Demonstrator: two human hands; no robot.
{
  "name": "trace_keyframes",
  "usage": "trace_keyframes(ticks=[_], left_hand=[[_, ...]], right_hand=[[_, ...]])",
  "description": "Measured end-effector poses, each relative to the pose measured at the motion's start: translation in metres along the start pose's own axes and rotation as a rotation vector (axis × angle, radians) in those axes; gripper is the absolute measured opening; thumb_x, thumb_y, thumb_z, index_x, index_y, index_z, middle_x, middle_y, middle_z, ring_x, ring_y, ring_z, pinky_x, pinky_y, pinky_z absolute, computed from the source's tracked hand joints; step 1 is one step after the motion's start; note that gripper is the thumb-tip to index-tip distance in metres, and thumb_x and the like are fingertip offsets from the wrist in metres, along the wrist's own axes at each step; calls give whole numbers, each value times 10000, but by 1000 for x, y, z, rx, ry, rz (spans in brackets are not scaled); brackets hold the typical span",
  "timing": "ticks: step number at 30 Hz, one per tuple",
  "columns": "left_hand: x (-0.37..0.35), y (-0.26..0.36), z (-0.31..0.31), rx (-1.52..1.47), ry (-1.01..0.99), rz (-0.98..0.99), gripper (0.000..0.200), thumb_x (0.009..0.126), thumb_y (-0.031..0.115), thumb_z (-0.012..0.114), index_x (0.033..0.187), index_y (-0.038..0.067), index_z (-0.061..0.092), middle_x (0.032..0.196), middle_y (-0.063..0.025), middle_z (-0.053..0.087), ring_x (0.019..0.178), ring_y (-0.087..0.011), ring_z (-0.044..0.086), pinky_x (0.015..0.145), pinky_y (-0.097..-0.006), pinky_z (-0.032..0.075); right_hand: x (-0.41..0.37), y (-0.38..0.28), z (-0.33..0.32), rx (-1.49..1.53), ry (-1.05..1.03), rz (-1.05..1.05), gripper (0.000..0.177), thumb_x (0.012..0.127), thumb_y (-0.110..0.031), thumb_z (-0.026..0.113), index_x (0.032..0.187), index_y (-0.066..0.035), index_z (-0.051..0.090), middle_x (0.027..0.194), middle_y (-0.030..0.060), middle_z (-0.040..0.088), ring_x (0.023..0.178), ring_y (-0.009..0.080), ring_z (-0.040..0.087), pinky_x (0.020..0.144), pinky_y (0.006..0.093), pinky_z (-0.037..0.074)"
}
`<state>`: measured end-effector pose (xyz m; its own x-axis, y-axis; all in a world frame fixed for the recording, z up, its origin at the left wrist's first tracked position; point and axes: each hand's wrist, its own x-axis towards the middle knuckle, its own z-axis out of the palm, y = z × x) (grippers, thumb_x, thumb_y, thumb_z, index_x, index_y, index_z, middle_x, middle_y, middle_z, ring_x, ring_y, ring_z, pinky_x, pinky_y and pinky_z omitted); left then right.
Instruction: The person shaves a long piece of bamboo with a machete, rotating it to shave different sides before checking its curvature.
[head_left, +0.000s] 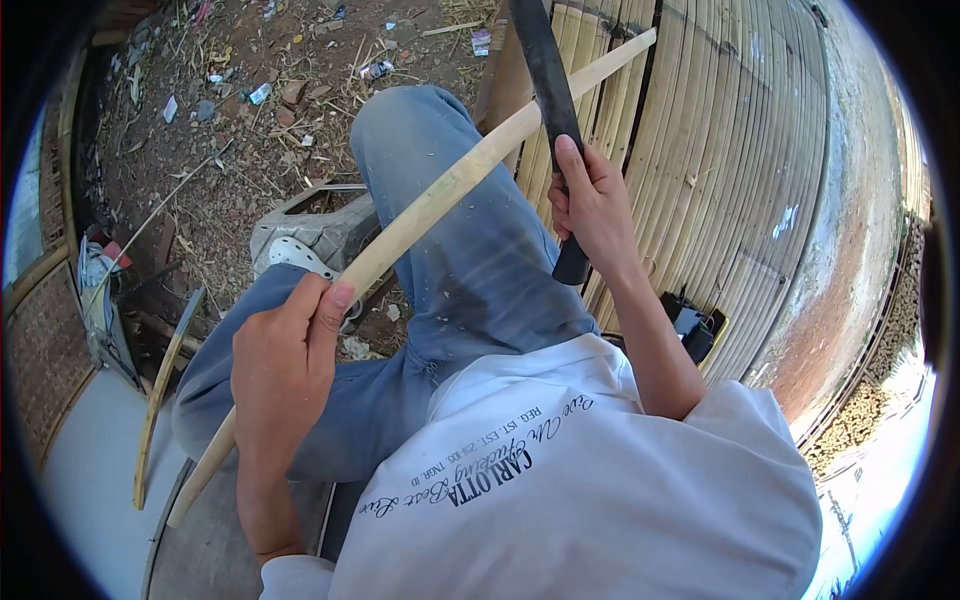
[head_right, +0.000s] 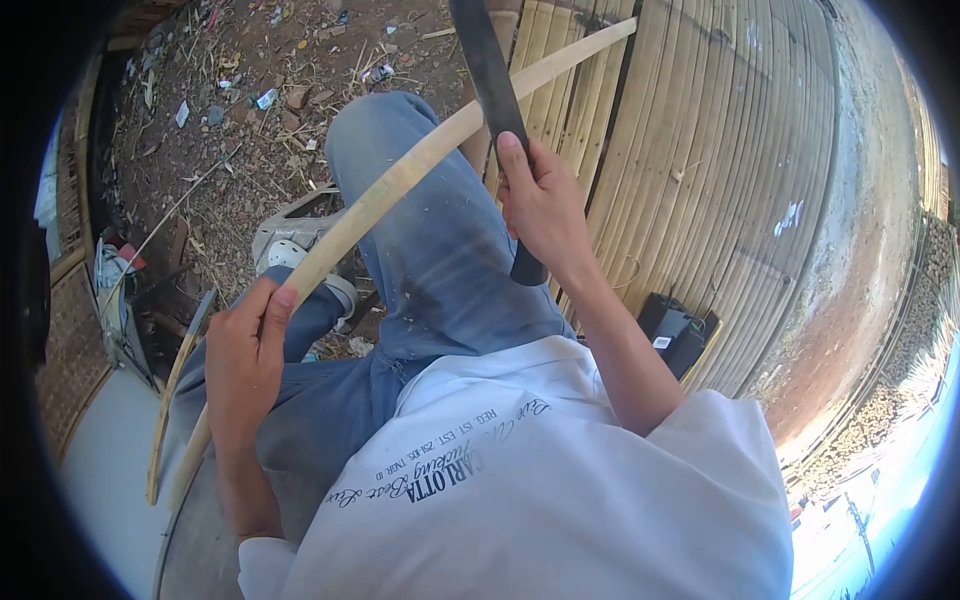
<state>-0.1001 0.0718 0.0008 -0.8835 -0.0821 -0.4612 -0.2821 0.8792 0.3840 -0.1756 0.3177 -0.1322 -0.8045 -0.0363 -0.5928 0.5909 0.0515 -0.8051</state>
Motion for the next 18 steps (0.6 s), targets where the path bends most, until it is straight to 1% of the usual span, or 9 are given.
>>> trace_keyframes(ticks=[1,5,8,10,11,13,14,17,18], left_hand=[[-1,2,0,-11,-1,-9,328,999,258,531,769,24,550,499,-116,444,407,-275,411,433,-387,294],[-6,11,-3,-38,9,15,335,999,254,531,766,15,539,494,-119,427,398,-270,400,425,-387,280],[-5,9,-6,-53,-33,-4,337,1000,252,531,763,12,535,490,-114,406,392,-256,381,421,-376,266],[0,4,-7,-135,-123,-80,342,1004,242,524,753,9,522,490,-112,388,391,-243,336,420,-371,248],[-1,7,-8,-134,-124,-79,342,1004,242,524,753,9,522,490,-112,388,391,-243,336,420,-371,248],[-8,18,-15,-52,-77,-82,362,1005,256,523,744,7,502,490,-113,368,401,-236,300,423,-370,238],[-15,20,-20,-53,-81,-82,362,1005,256,523,744,7,502,490,-113,368,401,-236,300,423,-370,238],[-27,19,-30,-17,9,-88,378,1000,270,530,738,3,480,494,-120,370,405,-240,301,427,-372,247],[-24,13,-29,-59,-77,-141,390,1003,288,521,741,2,482,498,-119,370,409,-235,316,434,-366,256]], right_hand=[[-1,0,0,-7,6,17,429,1006,-413,495,755,-65,480,544,-26,437,409,56,423,372,236,342],[-6,-6,-4,25,-8,15,431,1004,-410,498,748,-64,484,545,-26,441,411,56,426,371,240,342],[-5,-4,-4,4,-4,19,423,1005,-415,496,755,-73,488,545,-33,437,414,51,427,373,239,344],[-3,-4,-3,-12,-6,22,420,1005,-416,495,761,-75,490,545,-36,435,416,49,426,374,237,345],[-3,-4,-3,10,-14,29,416,1005,-418,495,768,-76,494,548,-38,434,419,48,426,376,236,347],[-5,-8,-4,31,-20,41,413,1004,-420,495,775,-76,498,551,-40,434,422,46,426,378,234,348],[-7,-13,-6,35,-25,31,411,1004,-422,495,784,-74,503,557,-41,436,426,44,425,383,232,348],[-7,-17,-7,25,-31,17,410,1003,-424,496,797,-70,511,566,-42,439,431,42,419,390,227,345],[-6,-17,-6,11,-38,10,410,1003,-424,496,801,-68,514,569,-43,440,432,41,414,393,224,341]])
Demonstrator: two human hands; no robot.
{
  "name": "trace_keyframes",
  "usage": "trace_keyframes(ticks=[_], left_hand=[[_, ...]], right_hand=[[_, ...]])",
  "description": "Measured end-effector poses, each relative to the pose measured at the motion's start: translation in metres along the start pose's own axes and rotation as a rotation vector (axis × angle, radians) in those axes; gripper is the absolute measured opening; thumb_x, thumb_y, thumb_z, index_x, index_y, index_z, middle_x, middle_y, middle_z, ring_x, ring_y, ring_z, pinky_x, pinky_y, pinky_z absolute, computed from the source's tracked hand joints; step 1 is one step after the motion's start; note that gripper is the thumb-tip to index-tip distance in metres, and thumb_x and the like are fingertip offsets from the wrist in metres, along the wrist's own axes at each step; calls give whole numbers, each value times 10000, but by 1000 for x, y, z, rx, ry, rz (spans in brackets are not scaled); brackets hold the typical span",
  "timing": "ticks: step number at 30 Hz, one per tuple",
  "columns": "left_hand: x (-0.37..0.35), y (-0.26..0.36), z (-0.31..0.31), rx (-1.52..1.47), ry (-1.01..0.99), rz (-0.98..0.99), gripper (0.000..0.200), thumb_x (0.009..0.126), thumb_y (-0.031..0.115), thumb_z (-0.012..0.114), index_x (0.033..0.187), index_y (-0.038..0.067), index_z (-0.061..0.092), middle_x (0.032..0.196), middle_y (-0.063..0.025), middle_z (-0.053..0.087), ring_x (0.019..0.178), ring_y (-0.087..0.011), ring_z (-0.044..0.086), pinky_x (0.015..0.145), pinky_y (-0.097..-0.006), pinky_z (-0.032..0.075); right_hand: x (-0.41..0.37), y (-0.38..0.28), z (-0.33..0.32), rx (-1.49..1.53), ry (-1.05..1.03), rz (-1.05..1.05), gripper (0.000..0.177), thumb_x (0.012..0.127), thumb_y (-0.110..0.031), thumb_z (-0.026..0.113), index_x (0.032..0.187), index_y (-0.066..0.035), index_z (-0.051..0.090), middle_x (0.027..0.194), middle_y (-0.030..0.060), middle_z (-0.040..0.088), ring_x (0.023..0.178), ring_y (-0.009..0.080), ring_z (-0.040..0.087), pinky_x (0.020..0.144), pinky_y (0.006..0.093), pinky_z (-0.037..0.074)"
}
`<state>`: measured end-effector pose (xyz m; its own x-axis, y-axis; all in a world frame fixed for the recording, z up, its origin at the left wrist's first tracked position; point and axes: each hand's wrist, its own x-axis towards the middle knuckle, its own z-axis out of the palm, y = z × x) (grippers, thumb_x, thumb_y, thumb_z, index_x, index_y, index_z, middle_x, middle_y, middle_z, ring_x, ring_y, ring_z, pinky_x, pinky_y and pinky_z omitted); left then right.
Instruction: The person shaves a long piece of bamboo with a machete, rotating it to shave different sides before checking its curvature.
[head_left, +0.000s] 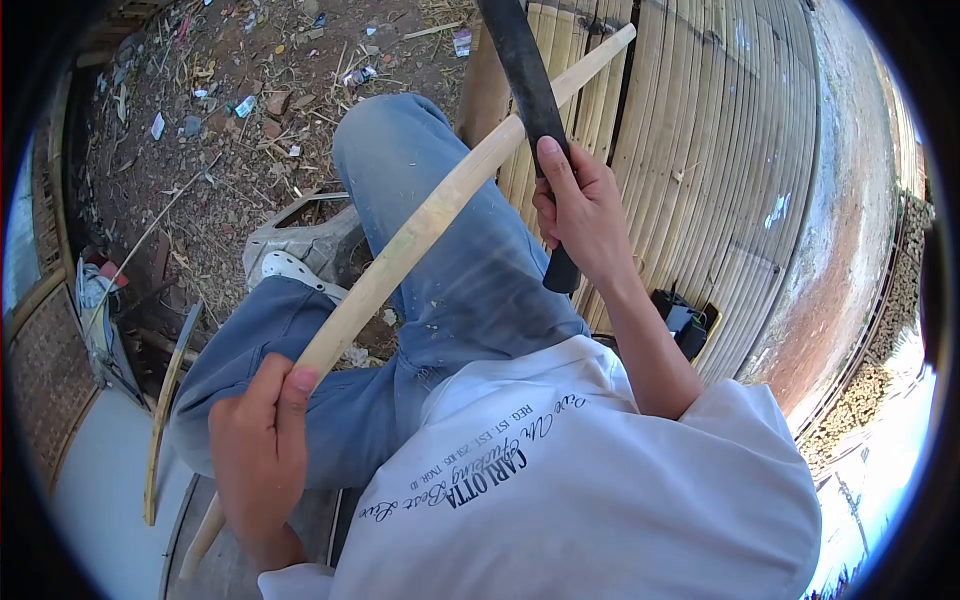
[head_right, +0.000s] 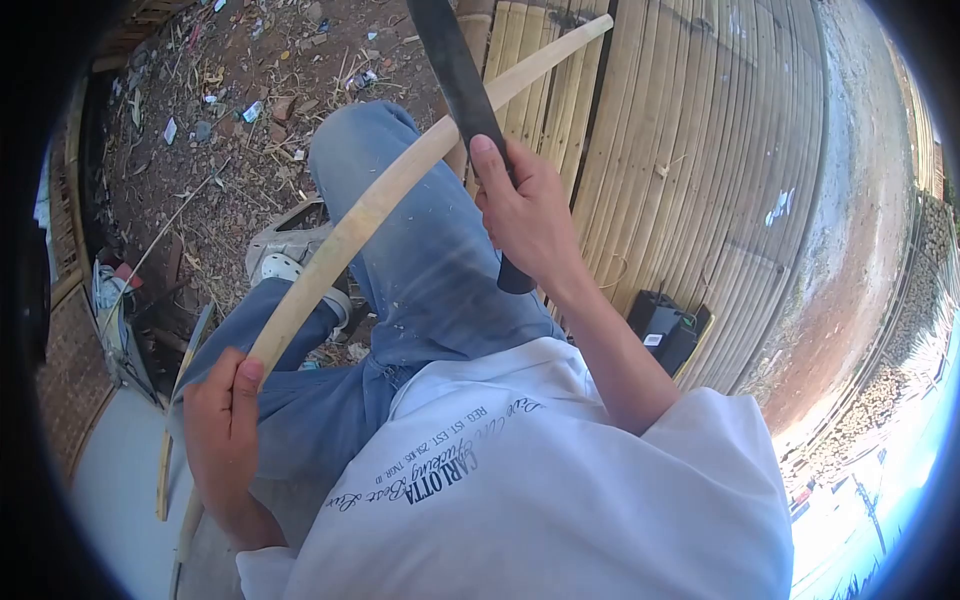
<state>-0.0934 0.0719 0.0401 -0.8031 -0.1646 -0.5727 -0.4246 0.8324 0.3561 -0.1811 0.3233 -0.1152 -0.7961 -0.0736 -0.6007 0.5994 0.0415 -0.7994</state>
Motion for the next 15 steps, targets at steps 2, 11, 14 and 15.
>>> trace_keyframes(ticks=[2,11,14,15], left_hand=[[14,-22,5,-37,-67,-73,402,1006,305,511,744,1,484,501,-118,371,414,-230,331,441,-359,266],[44,-63,26,-195,-149,12,459,1028,341,448,741,-14,501,515,-125,359,436,-229,328,467,-371,274],[45,-64,30,-163,-123,4,464,1029,340,448,748,-25,508,511,-130,356,448,-238,311,471,-380,272],[47,-66,31,-143,-117,7,468,1028,341,449,749,-30,508,510,-133,359,455,-246,303,473,-385,271]], right_hand=[[6,5,5,-15,-24,22,415,1003,-428,496,801,-66,514,567,-45,435,436,40,410,395,224,339],[15,27,16,-97,-27,102,445,1012,-423,474,782,-43,499,561,-27,420,467,60,430,417,271,347],[6,36,31,-323,58,-87,444,1011,-379,484,776,-4,496,546,60,469,451,172,457,471,362,386],[-8,34,45,-436,-26,-202,430,1007,-356,489,788,13,510,561,126,492,473,262,478,510,404,394]])
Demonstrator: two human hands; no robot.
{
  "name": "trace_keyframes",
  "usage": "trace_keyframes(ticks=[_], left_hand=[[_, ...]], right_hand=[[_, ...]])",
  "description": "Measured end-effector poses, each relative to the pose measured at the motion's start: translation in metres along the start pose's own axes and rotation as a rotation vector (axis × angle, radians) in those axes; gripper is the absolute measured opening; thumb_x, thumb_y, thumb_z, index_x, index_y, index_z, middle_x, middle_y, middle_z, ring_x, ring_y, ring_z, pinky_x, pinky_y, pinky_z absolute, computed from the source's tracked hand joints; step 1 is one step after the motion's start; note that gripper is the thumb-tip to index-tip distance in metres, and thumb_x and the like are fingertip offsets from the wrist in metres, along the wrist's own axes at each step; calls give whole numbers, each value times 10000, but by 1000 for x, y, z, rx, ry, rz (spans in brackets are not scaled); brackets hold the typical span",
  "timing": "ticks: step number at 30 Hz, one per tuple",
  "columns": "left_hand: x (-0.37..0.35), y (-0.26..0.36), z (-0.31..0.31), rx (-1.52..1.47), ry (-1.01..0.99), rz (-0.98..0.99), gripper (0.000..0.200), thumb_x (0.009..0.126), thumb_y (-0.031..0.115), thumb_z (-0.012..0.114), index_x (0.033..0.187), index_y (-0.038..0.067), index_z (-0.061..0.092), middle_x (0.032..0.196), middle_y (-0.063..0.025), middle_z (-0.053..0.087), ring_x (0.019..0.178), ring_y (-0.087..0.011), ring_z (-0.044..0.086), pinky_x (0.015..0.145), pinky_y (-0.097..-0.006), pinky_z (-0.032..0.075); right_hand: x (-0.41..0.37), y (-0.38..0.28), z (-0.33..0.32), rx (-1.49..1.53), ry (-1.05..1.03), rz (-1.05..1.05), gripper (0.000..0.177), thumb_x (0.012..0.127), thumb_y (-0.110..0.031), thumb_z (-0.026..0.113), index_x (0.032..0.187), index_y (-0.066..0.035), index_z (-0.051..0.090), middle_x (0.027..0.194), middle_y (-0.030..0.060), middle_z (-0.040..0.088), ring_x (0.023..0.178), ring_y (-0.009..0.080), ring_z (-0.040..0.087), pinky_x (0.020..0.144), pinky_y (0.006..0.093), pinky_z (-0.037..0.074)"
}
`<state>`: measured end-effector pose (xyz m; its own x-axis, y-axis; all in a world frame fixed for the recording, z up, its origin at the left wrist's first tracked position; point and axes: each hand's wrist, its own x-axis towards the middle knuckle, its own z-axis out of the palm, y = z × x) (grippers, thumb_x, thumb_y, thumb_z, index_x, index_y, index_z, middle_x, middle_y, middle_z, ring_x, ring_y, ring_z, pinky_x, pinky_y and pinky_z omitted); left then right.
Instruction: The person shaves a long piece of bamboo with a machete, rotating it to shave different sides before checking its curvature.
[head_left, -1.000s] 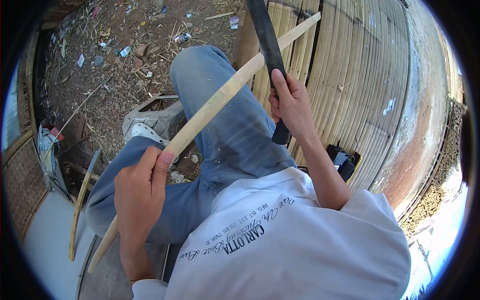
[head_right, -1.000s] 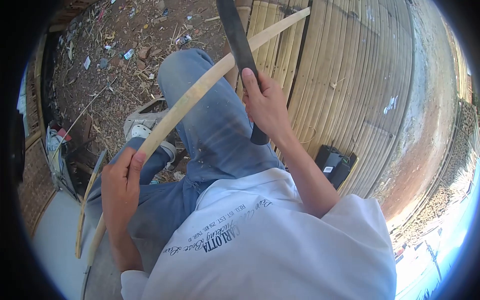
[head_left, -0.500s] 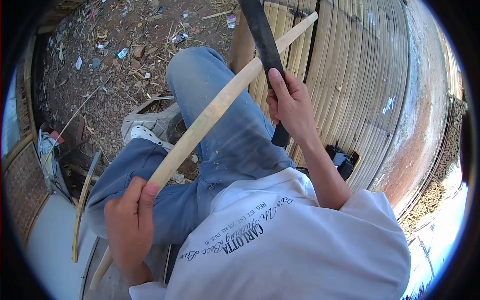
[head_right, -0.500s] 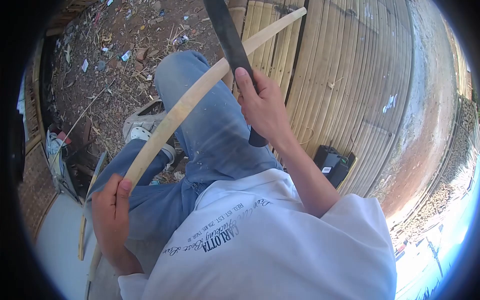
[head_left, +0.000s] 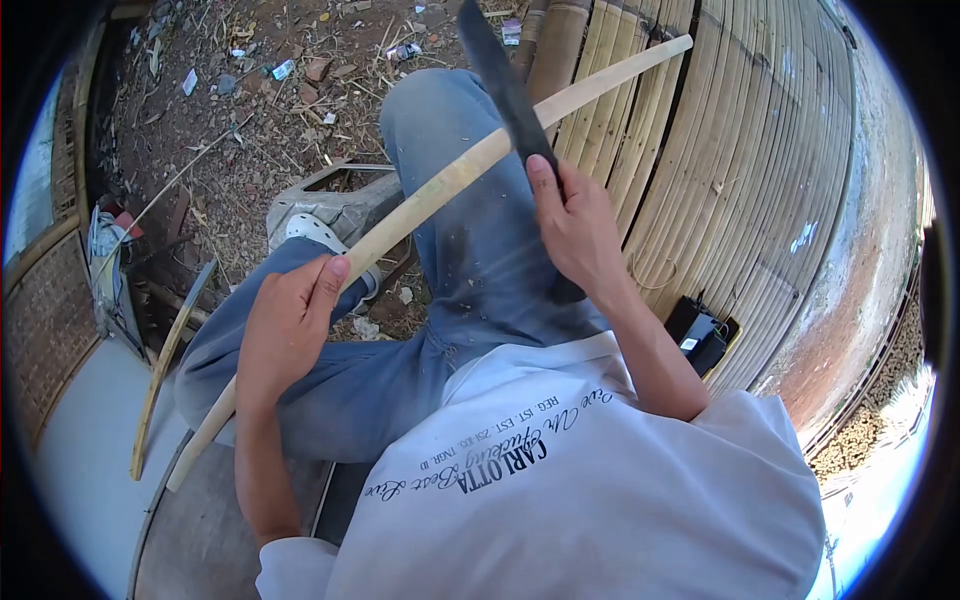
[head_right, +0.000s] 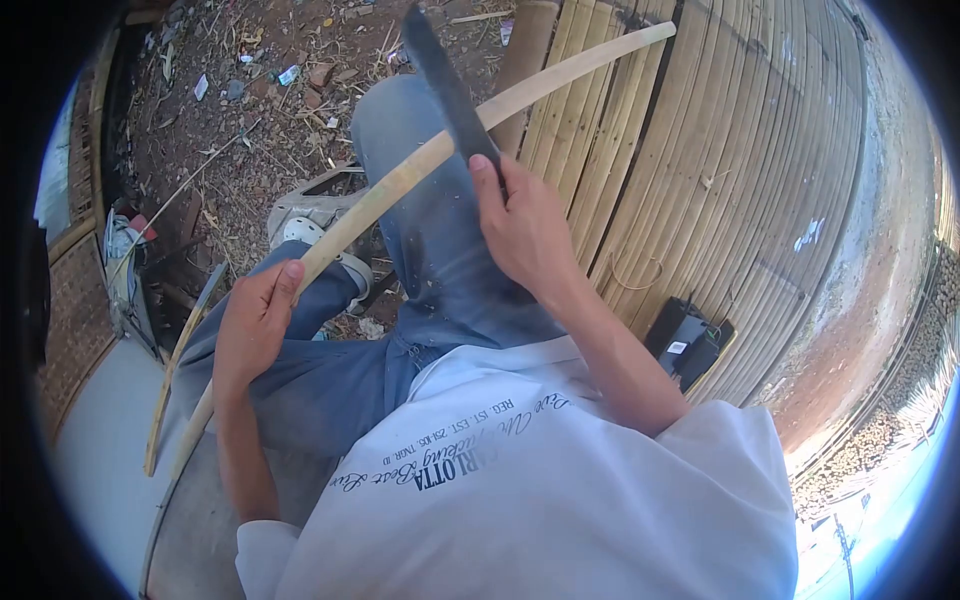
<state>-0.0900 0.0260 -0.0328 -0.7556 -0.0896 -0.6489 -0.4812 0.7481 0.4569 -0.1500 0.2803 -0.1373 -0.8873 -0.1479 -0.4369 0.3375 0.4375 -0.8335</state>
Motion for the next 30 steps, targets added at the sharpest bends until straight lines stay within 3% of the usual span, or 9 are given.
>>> trace_keyframes(ticks=[1,2,5,14,16,22,24,28,30], left_hand=[[1,-1,1,20,4,-1,471,1027,342,450,750,-34,508,509,-136,363,463,-253,295,475,-391,270],[2,-1,1,20,3,-4,471,1027,342,450,750,-34,508,509,-136,363,463,-253,295,475,-391,270],[3,-1,1,-25,-11,-60,472,1025,349,452,763,-38,521,516,-146,379,472,-254,292,480,-397,271],[5,-8,5,-12,-3,-43,474,1019,368,456,787,-34,549,521,-151,398,481,-251,293,488,-396,278],[6,-7,8,42,33,-6,476,1016,373,458,788,-33,556,528,-166,417,470,-283,323,494,-409,287],[5,-2,5,62,17,-44,482,1015,385,448,795,-25,575,553,-182,471,497,-344,427,525,-429,323],[3,0,5,77,5,-52,478,1013,385,450,800,-22,582,551,-179,472,495,-341,426,525,-429,328],[2,0,4,73,21,-39,473,1011,387,455,804,-16,593,542,-175,473,486,-345,422,523,-430,338],[3,-2,6,61,26,-53,476,1010,391,455,802,-14,594,543,-175,477,490,-347,430,527,-433,344]], right_hand=[[-8,-7,7,-107,-70,-129,416,1003,-332,494,801,30,524,576,192,516,495,351,498,548,446,402],[-11,-11,7,-106,-72,-127,416,1003,-332,494,801,30,524,576,192,516,495,351,498,548,446,402],[-2,-26,-4,-41,-72,115,401,998,-304,490,790,37,527,659,294,543,641,497,520,583,501,390],[-8,-22,7,13,-54,175,409,996,-307,502,785,43,512,635,293,517,635,505,500,562,493,372],[-29,-19,25,-211,-77,-128,414,1011,-314,476,808,43,530,574,224,512,516,391,500,529,446,383],[-2,-10,6,99,-16,225,411,1010,-317,483,820,42,543,582,220,514,493,362,448,527,434,369],[-30,-11,29,-174,-63,-150,433,1026,-329,450,838,46,557,563,138,539,475,203,454,500,372,375],[2,-20,-4,208,9,235,427,999,-323,505,819,64,534,600,227,504,519,325,434,546,432,373],[-35,-12,32,-131,-116,-90,460,1013,-338,476,789,60,521,575,170,517,505,238,440,528,388,383]])
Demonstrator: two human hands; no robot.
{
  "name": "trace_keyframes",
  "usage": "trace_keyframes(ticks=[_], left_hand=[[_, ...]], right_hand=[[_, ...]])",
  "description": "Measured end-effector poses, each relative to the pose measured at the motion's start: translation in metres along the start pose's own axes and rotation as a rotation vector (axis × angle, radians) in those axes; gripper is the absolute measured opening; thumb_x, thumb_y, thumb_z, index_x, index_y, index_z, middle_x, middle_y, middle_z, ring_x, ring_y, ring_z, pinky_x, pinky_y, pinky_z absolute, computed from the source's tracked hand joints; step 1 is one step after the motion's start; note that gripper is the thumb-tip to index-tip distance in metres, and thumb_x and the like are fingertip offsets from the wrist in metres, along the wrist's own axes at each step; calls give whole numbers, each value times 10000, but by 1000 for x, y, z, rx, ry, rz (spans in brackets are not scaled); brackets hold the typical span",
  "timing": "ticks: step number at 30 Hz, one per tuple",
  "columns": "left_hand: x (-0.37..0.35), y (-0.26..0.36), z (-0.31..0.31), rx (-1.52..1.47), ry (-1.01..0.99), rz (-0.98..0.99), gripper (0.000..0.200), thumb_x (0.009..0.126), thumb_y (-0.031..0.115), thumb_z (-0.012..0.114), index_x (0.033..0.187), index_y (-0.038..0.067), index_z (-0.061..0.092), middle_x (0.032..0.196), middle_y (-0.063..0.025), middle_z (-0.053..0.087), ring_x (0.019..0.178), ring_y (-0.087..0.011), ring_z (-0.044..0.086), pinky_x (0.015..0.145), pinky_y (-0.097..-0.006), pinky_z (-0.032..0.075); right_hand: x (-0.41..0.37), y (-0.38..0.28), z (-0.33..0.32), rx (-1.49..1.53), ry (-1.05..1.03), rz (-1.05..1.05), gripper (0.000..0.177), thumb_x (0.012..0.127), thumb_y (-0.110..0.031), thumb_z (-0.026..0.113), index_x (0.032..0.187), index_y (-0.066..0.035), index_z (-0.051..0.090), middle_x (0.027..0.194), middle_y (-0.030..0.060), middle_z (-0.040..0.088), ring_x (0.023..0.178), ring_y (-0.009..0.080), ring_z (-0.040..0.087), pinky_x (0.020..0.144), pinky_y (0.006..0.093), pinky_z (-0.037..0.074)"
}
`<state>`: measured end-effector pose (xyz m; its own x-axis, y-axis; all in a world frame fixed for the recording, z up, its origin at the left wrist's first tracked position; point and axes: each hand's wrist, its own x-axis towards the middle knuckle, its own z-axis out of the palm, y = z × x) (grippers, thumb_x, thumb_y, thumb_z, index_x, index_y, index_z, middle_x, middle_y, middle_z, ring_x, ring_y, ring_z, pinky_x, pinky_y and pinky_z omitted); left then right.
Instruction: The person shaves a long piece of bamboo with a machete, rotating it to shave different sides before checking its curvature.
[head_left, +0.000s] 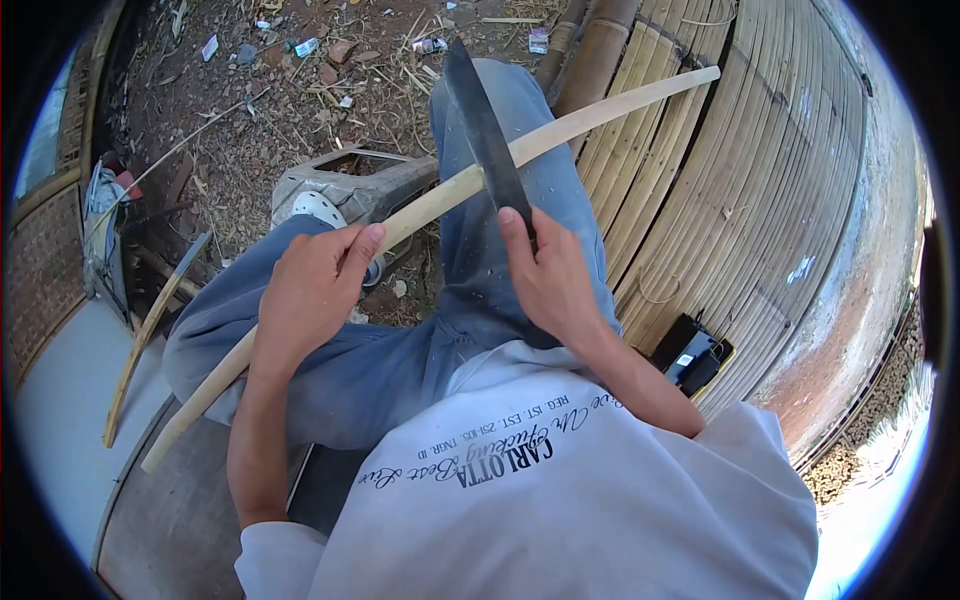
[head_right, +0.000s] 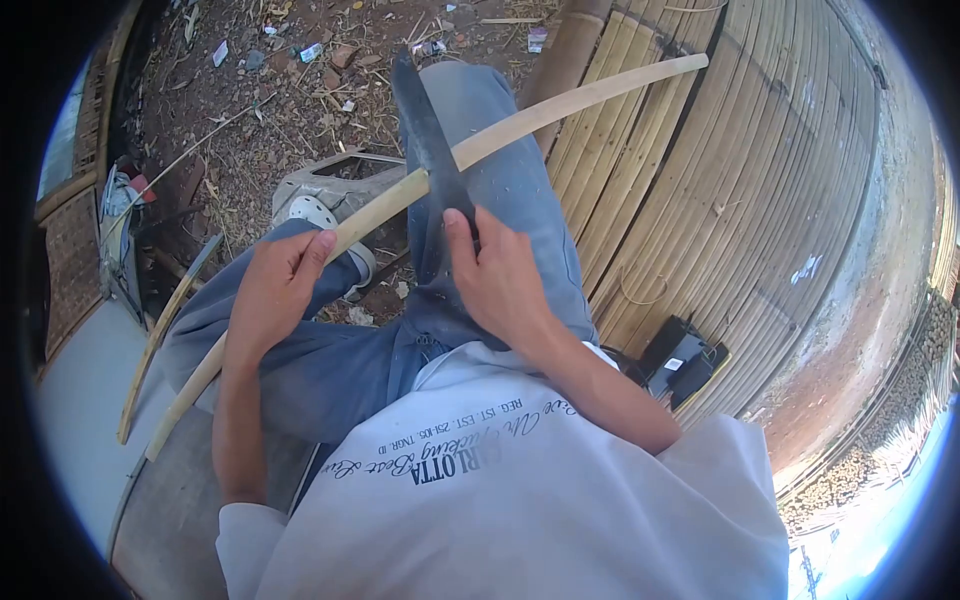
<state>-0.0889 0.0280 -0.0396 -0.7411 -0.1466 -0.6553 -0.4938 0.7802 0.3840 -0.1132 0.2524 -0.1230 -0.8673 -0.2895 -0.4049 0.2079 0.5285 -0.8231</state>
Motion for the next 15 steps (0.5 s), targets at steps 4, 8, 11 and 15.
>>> trace_keyframes(ticks=[4,8,11,15], left_hand=[[-2,1,-2,16,-5,8,486,1009,400,453,793,-12,594,545,-175,486,501,-353,458,535,-438,358],[1,-2,2,28,-8,13,494,1010,406,447,785,-11,589,548,-175,496,507,-356,477,538,-441,366],[-1,1,-1,27,-5,-1,501,1012,409,439,776,-9,581,549,-175,501,513,-363,483,540,-443,368],[0,0,2,41,8,12,497,1013,404,438,768,-5,576,549,-176,498,519,-368,483,545,-449,366]], right_hand=[[26,2,-29,292,117,293,437,1003,-318,494,778,56,502,589,260,465,530,414,401,556,455,357],[-16,-15,3,-27,-242,108,410,1031,-367,453,793,-37,500,536,-19,418,408,67,387,390,236,335],[21,1,-22,192,-23,126,416,1016,-308,477,784,35,521,524,146,462,472,262,441,501,390,363],[8,1,-7,136,22,182,413,1007,-314,496,793,39,526,543,183,475,469,304,418,502,407,354]])
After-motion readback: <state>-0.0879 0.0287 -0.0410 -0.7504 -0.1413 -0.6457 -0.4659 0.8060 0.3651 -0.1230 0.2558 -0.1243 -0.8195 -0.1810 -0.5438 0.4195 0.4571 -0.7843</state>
